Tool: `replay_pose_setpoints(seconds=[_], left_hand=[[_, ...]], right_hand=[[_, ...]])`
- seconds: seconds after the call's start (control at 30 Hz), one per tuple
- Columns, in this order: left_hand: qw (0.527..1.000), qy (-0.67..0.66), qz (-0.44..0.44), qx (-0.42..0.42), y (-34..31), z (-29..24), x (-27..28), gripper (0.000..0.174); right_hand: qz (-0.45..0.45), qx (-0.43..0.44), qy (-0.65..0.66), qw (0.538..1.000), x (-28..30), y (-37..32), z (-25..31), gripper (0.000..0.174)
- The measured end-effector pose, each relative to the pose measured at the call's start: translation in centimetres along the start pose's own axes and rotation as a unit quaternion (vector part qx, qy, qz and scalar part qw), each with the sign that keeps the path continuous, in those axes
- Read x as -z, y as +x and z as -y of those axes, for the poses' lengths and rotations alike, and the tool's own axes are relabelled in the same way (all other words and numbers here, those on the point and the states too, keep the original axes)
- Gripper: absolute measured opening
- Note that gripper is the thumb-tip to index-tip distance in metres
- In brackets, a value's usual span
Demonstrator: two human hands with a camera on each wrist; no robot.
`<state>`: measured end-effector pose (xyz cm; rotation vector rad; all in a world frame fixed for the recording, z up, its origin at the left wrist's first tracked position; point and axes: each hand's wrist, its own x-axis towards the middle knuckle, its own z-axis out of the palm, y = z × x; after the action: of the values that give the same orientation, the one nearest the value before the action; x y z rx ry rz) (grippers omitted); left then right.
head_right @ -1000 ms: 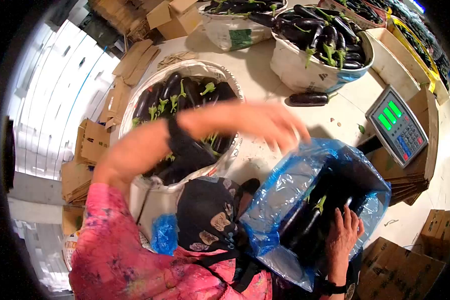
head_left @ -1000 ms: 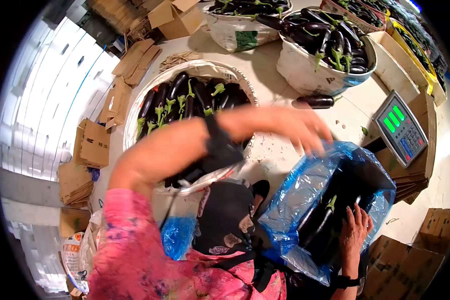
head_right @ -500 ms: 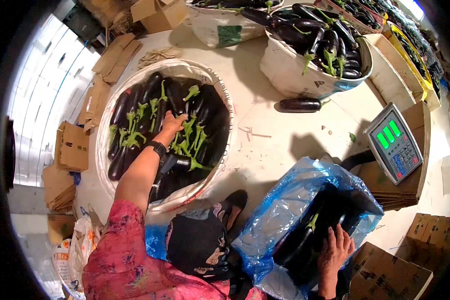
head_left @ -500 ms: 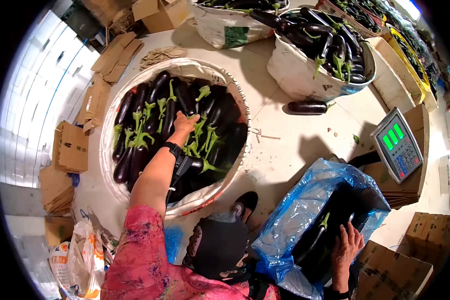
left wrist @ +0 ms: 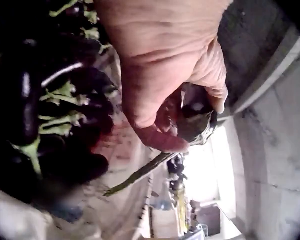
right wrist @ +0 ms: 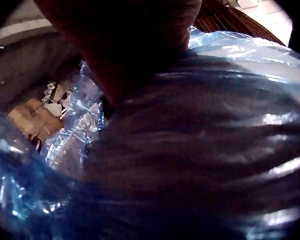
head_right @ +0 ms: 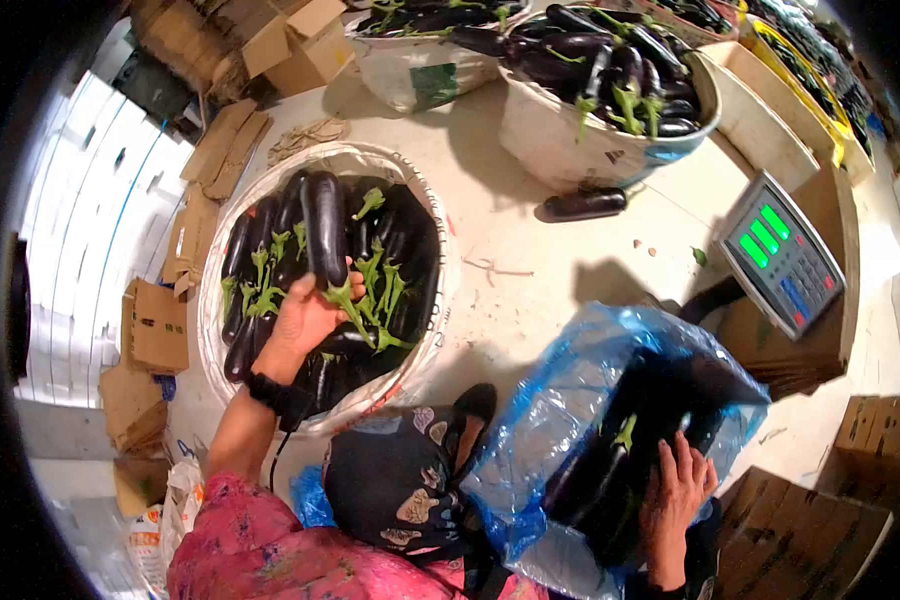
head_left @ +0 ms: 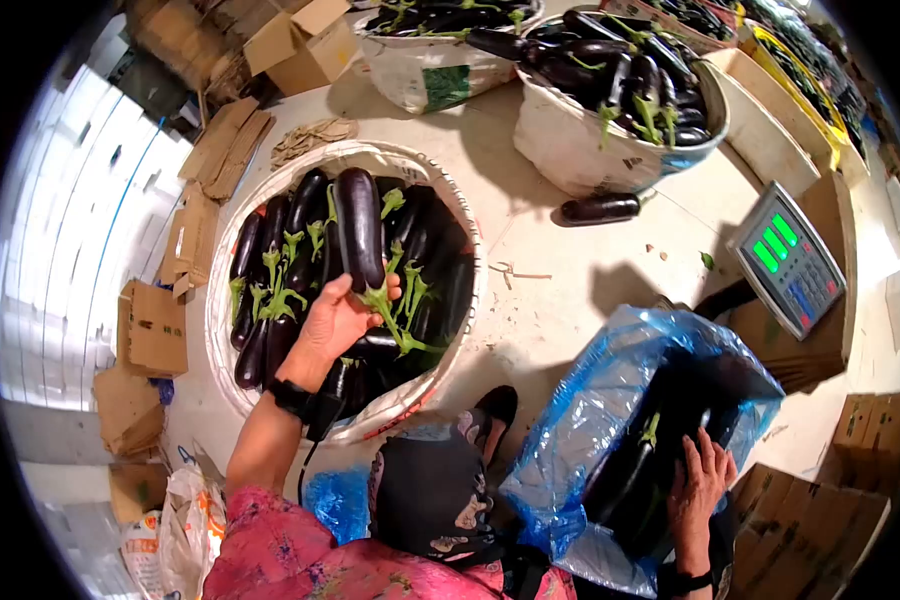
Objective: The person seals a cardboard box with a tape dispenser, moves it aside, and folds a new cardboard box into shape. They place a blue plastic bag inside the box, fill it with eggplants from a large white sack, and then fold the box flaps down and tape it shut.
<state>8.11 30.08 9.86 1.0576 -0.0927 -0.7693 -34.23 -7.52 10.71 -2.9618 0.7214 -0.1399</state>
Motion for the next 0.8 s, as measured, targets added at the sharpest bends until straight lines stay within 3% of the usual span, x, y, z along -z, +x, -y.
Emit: replay_pose_setpoints(seconds=[0.1, 0.17, 0.27, 0.3, 0.37, 0.43, 0.5, 0.57, 0.8], left_hand=[[0.994, 0.106, 0.023, 0.015, -0.2, -3.0, -5.6, 0.071], [0.992, 0.108, 0.050, 0.033, 0.2, -4.3, -10.2, 0.071], [0.971, 0.145, 0.190, 0.014, -1.4, -4.4, -19.5, 0.068], [0.960, 0.137, 0.239, 0.051, -1.7, -3.8, -21.2, 0.068], [0.924, 0.244, 0.269, 0.120, -3.5, -3.0, -27.1, 0.061], [0.828, 0.285, 0.383, 0.293, -3.5, -1.2, -30.2, 0.065], [0.783, 0.344, 0.388, 0.344, -4.6, 3.0, -32.2, 0.055], [0.766, 0.352, 0.386, 0.374, -5.3, 7.1, -33.4, 0.048], [0.808, 0.404, 0.251, 0.349, -0.7, 19.6, -32.9, 0.059]], right_hand=[[-0.028, 0.012, -0.003, 1.000, -0.7, 0.0, -0.5, 0.039], [-0.042, 0.008, 0.021, 0.999, -0.4, -0.1, -0.5, 0.040], [-0.077, 0.005, 0.046, 0.996, -1.5, -1.0, -1.3, 0.039], [-0.074, -0.002, 0.048, 0.996, -1.5, -1.1, -1.3, 0.038], [-0.079, -0.002, 0.040, 0.996, -1.7, -1.3, -1.4, 0.038], [-0.080, 0.002, 0.039, 0.996, -1.9, -1.3, -1.6, 0.040], [-0.082, 0.003, 0.053, 0.995, -2.3, -1.4, -1.8, 0.045], [-0.083, 0.004, 0.040, 0.996, -2.5, -1.5, -2.0, 0.054], [-0.094, -0.006, 0.044, 0.995, -2.2, -1.5, -1.8, 0.049]])
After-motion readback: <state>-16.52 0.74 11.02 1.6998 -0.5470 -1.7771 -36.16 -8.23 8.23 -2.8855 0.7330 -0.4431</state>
